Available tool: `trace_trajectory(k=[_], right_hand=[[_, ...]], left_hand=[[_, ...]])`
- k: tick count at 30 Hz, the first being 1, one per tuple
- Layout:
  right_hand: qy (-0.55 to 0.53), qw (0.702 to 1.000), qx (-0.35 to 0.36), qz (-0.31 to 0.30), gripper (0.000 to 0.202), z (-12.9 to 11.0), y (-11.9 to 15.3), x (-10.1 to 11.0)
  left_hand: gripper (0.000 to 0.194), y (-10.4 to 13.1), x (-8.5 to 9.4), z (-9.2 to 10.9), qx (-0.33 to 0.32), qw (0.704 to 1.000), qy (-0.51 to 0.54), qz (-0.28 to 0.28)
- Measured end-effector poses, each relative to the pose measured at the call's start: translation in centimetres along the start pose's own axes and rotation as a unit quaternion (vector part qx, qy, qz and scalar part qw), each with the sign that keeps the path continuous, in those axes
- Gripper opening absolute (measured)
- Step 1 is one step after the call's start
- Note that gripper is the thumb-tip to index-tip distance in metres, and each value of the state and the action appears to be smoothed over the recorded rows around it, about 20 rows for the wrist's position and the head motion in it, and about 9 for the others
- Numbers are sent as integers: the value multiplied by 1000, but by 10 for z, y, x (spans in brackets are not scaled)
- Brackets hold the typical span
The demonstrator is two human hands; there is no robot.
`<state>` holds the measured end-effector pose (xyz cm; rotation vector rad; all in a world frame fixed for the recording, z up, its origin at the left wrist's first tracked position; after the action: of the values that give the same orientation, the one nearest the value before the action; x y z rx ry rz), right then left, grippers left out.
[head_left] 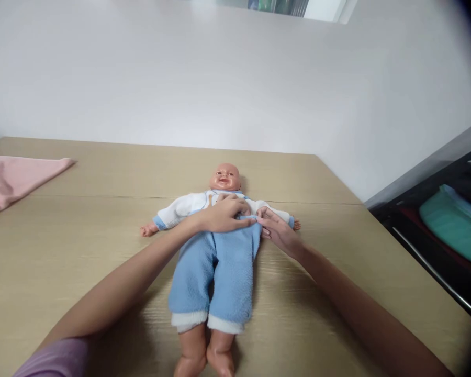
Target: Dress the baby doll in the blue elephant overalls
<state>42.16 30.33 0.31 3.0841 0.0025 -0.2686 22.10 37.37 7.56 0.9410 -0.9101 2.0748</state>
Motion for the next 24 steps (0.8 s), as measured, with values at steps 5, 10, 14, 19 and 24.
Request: trace_trajectory(k=[5, 10, 14, 19, 24], right_hand=[[260, 948, 161, 87, 26, 7, 16, 7], [461, 808, 333, 156, 19, 3, 31, 31], [515, 765, 357, 149, 52, 2, 22, 73], [421, 857, 252, 157, 42, -1, 16, 94], [203, 926, 251, 194, 69, -7, 28, 62]], left_hand=[[23, 0, -11, -2, 39, 994, -95, 45], [13, 1, -15, 8, 3, 988, -116, 101], [24, -11, -15, 18, -27, 987, -117, 103], [66, -33, -32, 20, -33, 989, -142, 33], [47, -33, -44, 11, -19, 990, -121, 77]])
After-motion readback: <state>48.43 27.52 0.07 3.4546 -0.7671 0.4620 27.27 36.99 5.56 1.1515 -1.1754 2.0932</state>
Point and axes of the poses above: each hand's wrist, its own y-axis away from the middle knuckle, its own x-axis out of the back of the hand, z = x × y, the point moved 2 cm from there along -y, towards the middle knuckle, and after that the axes turned 10 degrees about z, right-handed, at the moved point
